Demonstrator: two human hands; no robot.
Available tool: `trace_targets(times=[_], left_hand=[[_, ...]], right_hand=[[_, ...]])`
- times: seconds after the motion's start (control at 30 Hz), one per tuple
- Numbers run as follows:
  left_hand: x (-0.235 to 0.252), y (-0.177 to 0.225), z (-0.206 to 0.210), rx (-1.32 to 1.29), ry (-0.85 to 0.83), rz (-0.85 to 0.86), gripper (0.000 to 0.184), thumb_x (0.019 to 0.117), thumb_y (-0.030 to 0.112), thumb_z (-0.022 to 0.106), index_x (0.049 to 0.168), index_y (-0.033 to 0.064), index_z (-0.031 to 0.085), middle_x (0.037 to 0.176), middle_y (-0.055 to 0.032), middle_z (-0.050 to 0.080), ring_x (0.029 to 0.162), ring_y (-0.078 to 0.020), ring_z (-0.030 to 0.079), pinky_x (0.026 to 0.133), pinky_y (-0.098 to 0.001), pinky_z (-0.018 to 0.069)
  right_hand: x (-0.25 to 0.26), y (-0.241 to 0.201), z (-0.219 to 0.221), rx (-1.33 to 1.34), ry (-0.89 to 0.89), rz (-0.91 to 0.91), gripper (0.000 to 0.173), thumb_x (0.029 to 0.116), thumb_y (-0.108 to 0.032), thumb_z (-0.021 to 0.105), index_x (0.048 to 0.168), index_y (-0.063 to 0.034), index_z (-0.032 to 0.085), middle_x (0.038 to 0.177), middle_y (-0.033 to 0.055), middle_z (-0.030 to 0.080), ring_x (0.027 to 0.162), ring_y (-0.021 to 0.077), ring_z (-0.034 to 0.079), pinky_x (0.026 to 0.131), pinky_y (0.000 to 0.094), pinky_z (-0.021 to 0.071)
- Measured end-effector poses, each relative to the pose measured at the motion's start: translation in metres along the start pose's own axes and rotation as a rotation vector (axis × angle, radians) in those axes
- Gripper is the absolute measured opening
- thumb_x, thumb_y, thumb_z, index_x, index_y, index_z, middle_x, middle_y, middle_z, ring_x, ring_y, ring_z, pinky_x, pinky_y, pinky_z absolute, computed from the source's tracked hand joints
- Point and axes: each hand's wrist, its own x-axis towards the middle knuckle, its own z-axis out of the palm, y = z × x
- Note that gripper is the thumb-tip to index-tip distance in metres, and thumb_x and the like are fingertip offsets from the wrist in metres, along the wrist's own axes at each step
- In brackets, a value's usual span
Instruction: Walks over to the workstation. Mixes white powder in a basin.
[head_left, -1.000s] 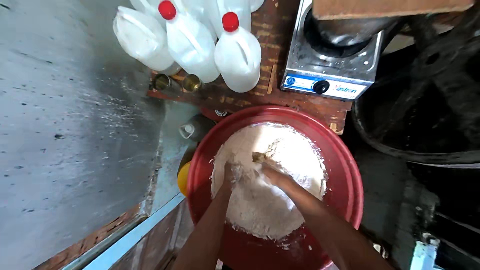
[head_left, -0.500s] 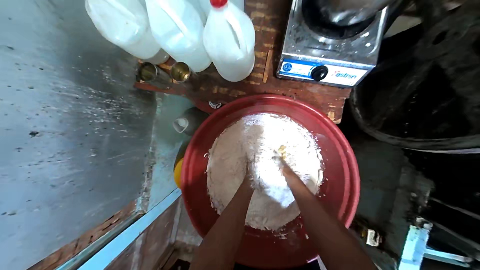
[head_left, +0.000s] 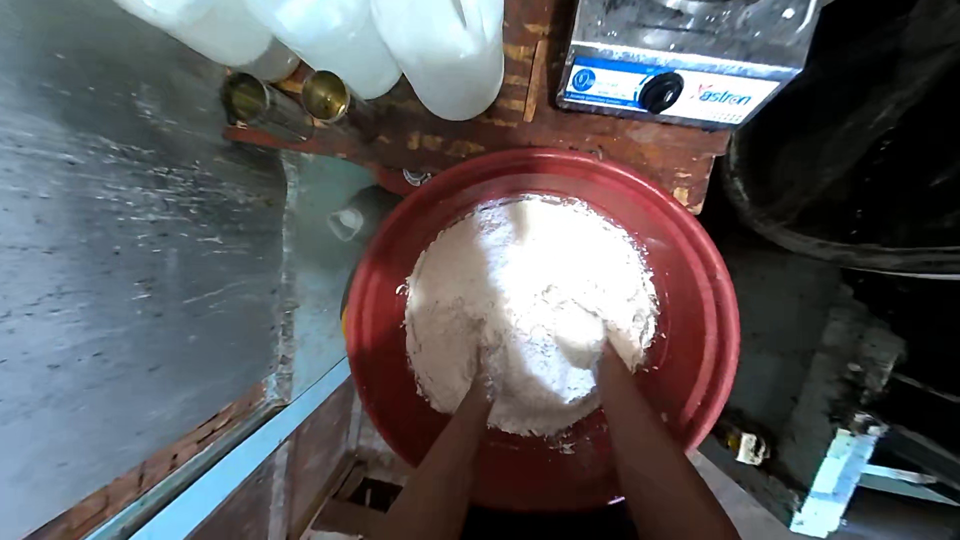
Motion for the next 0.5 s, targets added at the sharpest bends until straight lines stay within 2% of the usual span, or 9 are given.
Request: trace_targets(times=[0.07,0.13,0.17,0.23,0.3,0.37,0.43,0.47,0.5], left_hand=[[0.009,0.018,0.017,-0.141,-0.019,0.035,0.046,0.1121,0.013,0.031,0.153,-0.0099,0.033,0.155,-0.0286,0.040,0.144,-0.0304,0.041,0.120,-0.0378,0.0327],[0.011,0.033,0.012,-0.306,-0.075,0.035,0.051,0.1143,0.023,0.021,0.157,-0.0029,0.027,0.158,-0.0238,0.038,0.143,-0.0255,0.042,0.118,-0.0383,0.0364],[0.010,0.038,0.006,-0.359,-0.076,0.036,0.053,0.1143,0.028,0.017,0.157,-0.0005,0.030,0.155,-0.0226,0.042,0.139,-0.0239,0.046,0.114,-0.0388,0.0406],[-0.003,0.040,-0.011,-0.365,-0.066,0.061,0.054,0.1140,0.028,0.015,0.157,-0.0017,0.027,0.156,-0.0241,0.040,0.139,-0.0246,0.045,0.114,-0.0393,0.0397],[-0.013,0.037,-0.024,-0.269,0.095,0.128,0.044,0.1109,0.014,0.035,0.150,-0.0076,0.037,0.146,-0.0273,0.048,0.131,-0.0267,0.051,0.111,-0.0384,0.0435],[-0.014,0.026,-0.037,-0.118,0.248,0.141,0.043,0.1051,0.010,0.053,0.143,-0.0096,0.046,0.138,-0.0275,0.057,0.126,-0.0280,0.057,0.108,-0.0384,0.0465],[-0.012,-0.003,-0.039,-0.012,0.267,0.101,0.049,0.1046,0.014,0.056,0.147,-0.0074,0.045,0.143,-0.0261,0.055,0.133,-0.0279,0.054,0.113,-0.0385,0.0435],[-0.013,-0.018,-0.034,-0.008,0.249,0.066,0.051,0.1052,0.018,0.055,0.149,-0.0049,0.043,0.146,-0.0242,0.053,0.136,-0.0271,0.051,0.115,-0.0388,0.0421],[-0.010,-0.030,-0.026,0.003,0.216,0.034,0.054,0.1061,0.019,0.053,0.153,-0.0045,0.038,0.152,-0.0251,0.047,0.142,-0.0296,0.046,0.119,-0.0420,0.0375]], right_hand=[[0.004,0.007,0.035,0.410,0.008,0.071,0.048,0.1127,-0.020,0.035,0.154,0.0045,0.036,0.156,0.0236,0.044,0.144,0.0263,0.045,0.119,0.0384,0.0367],[-0.007,-0.016,0.048,0.634,0.035,0.062,0.049,0.1142,-0.023,0.028,0.156,0.0023,0.035,0.158,0.0222,0.041,0.145,0.0260,0.043,0.120,0.0401,0.0352],[-0.019,-0.023,0.045,0.559,0.014,-0.014,0.047,0.1129,-0.016,0.032,0.155,0.0041,0.036,0.158,0.0226,0.042,0.146,0.0258,0.042,0.122,0.0385,0.0337],[-0.050,-0.021,0.029,0.076,-0.070,-0.156,0.048,0.1079,-0.008,0.041,0.154,0.0055,0.039,0.160,0.0236,0.041,0.151,0.0302,0.037,0.126,0.0414,0.0276],[-0.072,-0.002,0.018,-0.140,-0.014,-0.082,0.048,0.1058,-0.011,0.049,0.151,0.0064,0.044,0.154,0.0274,0.046,0.147,0.0370,0.042,0.123,0.0481,0.0317],[-0.073,0.031,0.009,0.052,0.201,0.011,0.048,0.1055,-0.014,0.052,0.147,0.0094,0.045,0.148,0.0309,0.050,0.141,0.0386,0.048,0.119,0.0491,0.0373],[-0.051,0.056,0.009,0.392,0.411,0.021,0.047,0.1021,-0.026,0.062,0.140,0.0006,0.058,0.139,0.0196,0.062,0.130,0.0262,0.059,0.111,0.0427,0.0494],[-0.046,0.054,0.013,0.572,0.437,0.040,0.045,0.1009,-0.028,0.064,0.137,-0.0014,0.060,0.134,0.0154,0.066,0.124,0.0210,0.063,0.106,0.0397,0.0534],[-0.053,0.039,0.012,0.641,0.368,0.107,0.046,0.1035,-0.027,0.060,0.141,-0.0014,0.056,0.138,0.0148,0.063,0.126,0.0194,0.061,0.108,0.0383,0.0509]])
